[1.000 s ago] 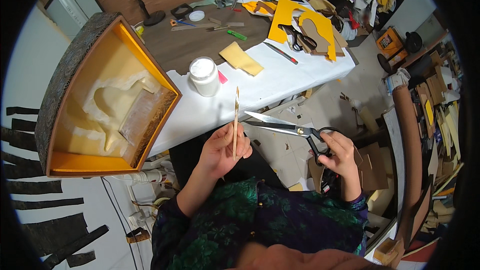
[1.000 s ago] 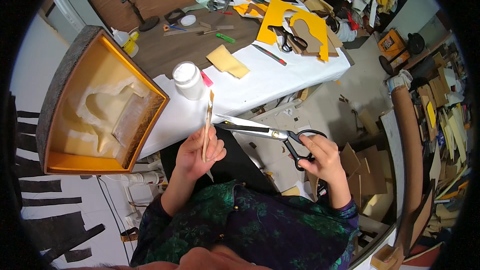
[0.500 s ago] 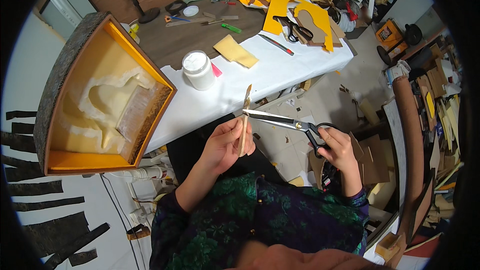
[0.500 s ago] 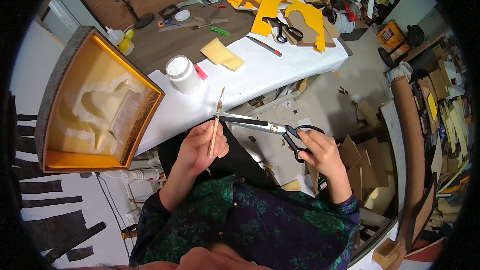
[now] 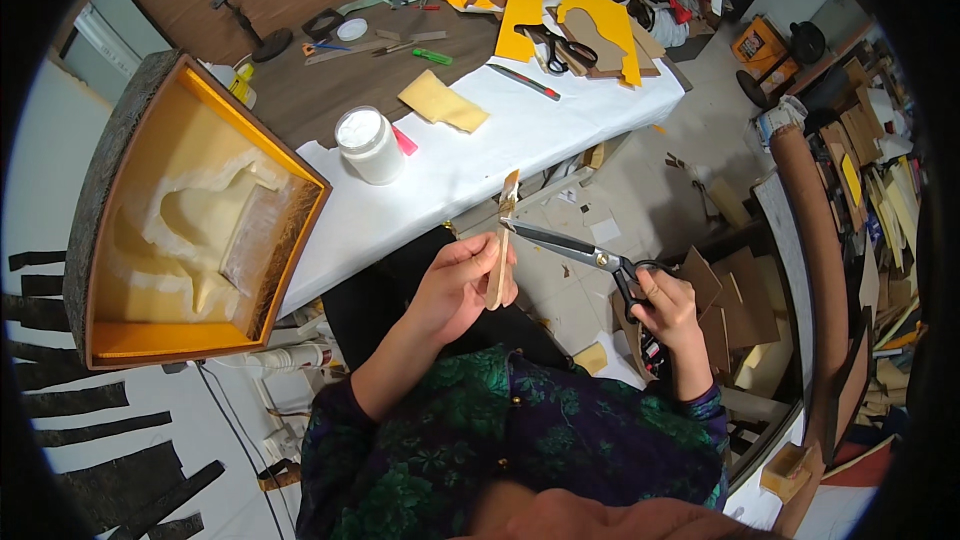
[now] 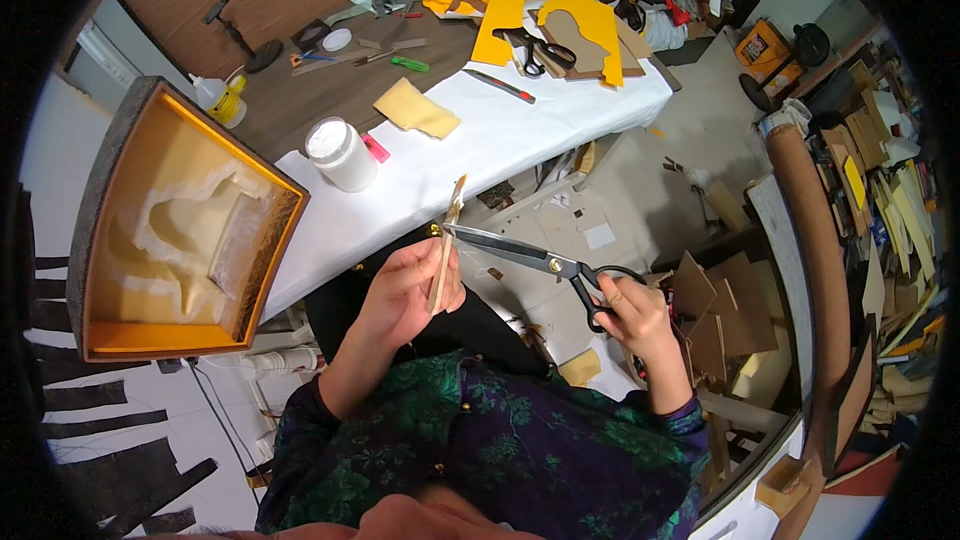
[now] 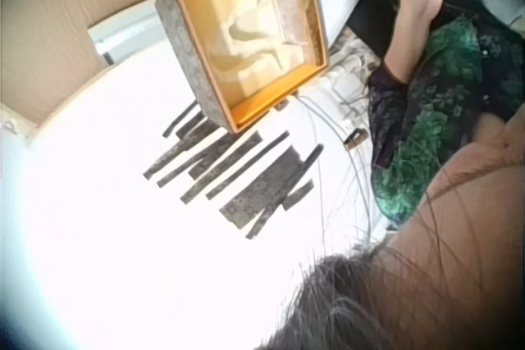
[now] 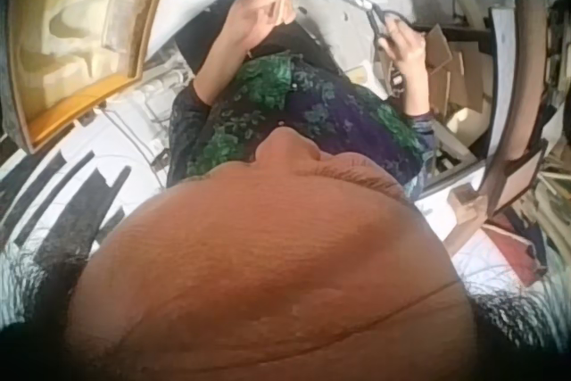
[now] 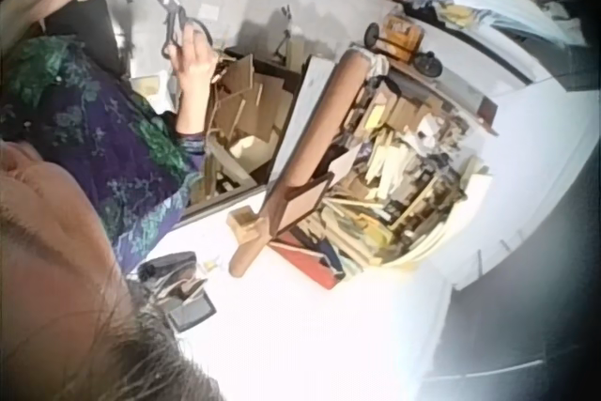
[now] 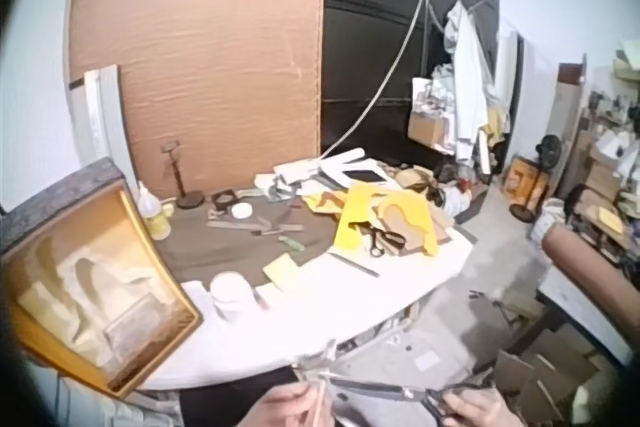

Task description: The person applies adhesive to the interior of a patterned lampshade frame using a brush and then places a yellow fabric cover over the frame. They smooth the fabric to fit the frame and adjust the edges.

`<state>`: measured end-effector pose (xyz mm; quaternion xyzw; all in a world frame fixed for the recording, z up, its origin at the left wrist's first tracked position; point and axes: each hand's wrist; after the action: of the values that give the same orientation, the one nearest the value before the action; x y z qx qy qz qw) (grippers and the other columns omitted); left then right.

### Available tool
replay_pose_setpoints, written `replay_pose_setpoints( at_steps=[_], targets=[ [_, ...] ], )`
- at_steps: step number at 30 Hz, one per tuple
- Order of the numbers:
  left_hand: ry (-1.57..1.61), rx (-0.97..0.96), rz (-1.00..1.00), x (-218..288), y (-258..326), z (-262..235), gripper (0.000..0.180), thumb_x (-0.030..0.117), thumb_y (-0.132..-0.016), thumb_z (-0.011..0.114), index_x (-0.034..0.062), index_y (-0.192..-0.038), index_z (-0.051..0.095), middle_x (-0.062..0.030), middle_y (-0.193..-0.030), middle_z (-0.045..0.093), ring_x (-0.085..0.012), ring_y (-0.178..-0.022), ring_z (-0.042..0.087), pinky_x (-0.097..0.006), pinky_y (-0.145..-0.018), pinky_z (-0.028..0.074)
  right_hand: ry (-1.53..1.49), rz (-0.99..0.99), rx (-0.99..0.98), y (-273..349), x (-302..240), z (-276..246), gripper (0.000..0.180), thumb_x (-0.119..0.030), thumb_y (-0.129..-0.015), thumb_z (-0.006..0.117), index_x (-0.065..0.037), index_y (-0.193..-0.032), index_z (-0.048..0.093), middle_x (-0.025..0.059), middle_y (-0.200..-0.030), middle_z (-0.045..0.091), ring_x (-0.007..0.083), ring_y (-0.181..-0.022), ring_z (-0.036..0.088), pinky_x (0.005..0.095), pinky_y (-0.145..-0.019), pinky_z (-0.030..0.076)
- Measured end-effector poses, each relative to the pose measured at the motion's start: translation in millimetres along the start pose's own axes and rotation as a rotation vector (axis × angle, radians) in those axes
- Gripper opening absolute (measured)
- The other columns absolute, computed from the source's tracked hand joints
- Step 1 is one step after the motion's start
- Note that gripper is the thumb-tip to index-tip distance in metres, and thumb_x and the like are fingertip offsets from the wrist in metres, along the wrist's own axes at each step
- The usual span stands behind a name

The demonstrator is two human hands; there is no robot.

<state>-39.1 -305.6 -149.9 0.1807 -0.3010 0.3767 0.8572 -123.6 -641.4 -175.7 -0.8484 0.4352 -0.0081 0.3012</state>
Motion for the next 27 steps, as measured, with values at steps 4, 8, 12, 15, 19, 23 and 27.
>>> replay_pose_setpoints(
  at_steps=[4, 8, 12, 15, 19, 23, 27],
  targets=[
    [-0.021, -0.019, -0.104, 6, -5, -2, 0.028, 0.024, -0.104, 0.048, 0.0003, -0.096, 0.061, -0.0019, -0.064, 0.052, -0.0126, -0.056, 0.047, -0.029, -0.062, 0.04, 0.006, 0.017, 0.015, 12, -7, -4, 0.054, -0.013, -0.073, 0.079, 0.007, -0.12, 0.063, 0.0111, -0.076, 0.055, 0.0266, -0.059, 0.058, 0.0367, -0.049, 0.045],
    [-0.079, -0.022, -0.205, 20, -4, -8, 0.029, 0.024, -0.102, 0.051, -0.0005, -0.095, 0.063, -0.0029, -0.062, 0.054, -0.0138, -0.055, 0.05, -0.029, -0.058, 0.041, 0.014, 0.048, 0.038, 19, -7, -8, 0.05, -0.015, -0.075, 0.079, 0.007, -0.117, 0.063, 0.0109, -0.074, 0.056, 0.0265, -0.057, 0.059, 0.0359, -0.049, 0.046],
    [-0.088, 0.005, -0.204, 19, 0, -10, 0.029, 0.025, -0.102, 0.051, -0.0006, -0.095, 0.063, -0.0033, -0.062, 0.054, -0.0142, -0.054, 0.05, -0.029, -0.058, 0.043, 0.007, 0.118, 0.232, 21, 4, 6, 0.046, -0.011, -0.074, 0.081, 0.006, -0.113, 0.065, 0.0108, -0.075, 0.06, 0.0243, -0.057, 0.059, 0.0323, -0.052, 0.048],
    [-0.101, 0.018, -0.129, 9, 7, -18, 0.028, 0.024, -0.104, 0.048, -0.0008, -0.099, 0.061, -0.0036, -0.065, 0.056, -0.0138, -0.056, 0.051, -0.028, -0.06, 0.043, -0.098, 0.345, 0.394, -2, 15, 37, 0.047, -0.007, -0.067, 0.083, 0.004, -0.109, 0.067, 0.0093, -0.074, 0.058, 0.0157, -0.055, 0.054, 0.0269, -0.051, 0.044],
    [-0.153, 0.048, -0.027, -7, 18, -31, 0.027, 0.023, -0.106, 0.046, -0.0006, -0.104, 0.06, -0.0051, -0.075, 0.061, -0.0142, -0.066, 0.061, -0.026, -0.065, 0.049, -0.093, 0.596, 0.33, -89, 38, 90, 0.039, -0.02, -0.073, 0.077, 0.005, -0.102, 0.07, 0.0172, -0.08, 0.066, 0.0289, -0.066, 0.066, 0.0358, -0.063, 0.053],
    [-0.253, 0.131, 0.042, -9, 33, -35, 0.026, 0.022, -0.106, 0.048, 0.0, -0.104, 0.061, -0.0055, -0.081, 0.064, -0.0147, -0.073, 0.065, -0.027, -0.069, 0.052, -0.014, 0.559, 0.222, -161, 85, 154, 0.042, -0.02, -0.068, 0.077, 0.006, -0.1, 0.07, 0.0204, -0.086, 0.07, 0.0342, -0.073, 0.068, 0.0405, -0.072, 0.056],
    [-0.256, 0.231, 0.096, -3, 51, -45, 0.026, 0.024, -0.106, 0.049, 0.0011, -0.103, 0.062, -0.0051, -0.081, 0.064, -0.014, -0.075, 0.064, -0.027, -0.07, 0.051, 0.027, 0.563, 0.077, -196, 96, 168, 0.045, -0.019, -0.065, 0.078, 0.005, -0.103, 0.072, 0.0202, -0.09, 0.07, 0.0346, -0.079, 0.069, 0.0399, -0.077, 0.056]
  ],
)
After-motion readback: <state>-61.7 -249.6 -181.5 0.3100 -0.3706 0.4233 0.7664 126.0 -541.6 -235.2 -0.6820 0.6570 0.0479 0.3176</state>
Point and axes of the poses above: each hand's wrist, its own y-axis away from the middle knuckle, its own z-axis out of the palm, x = y × z
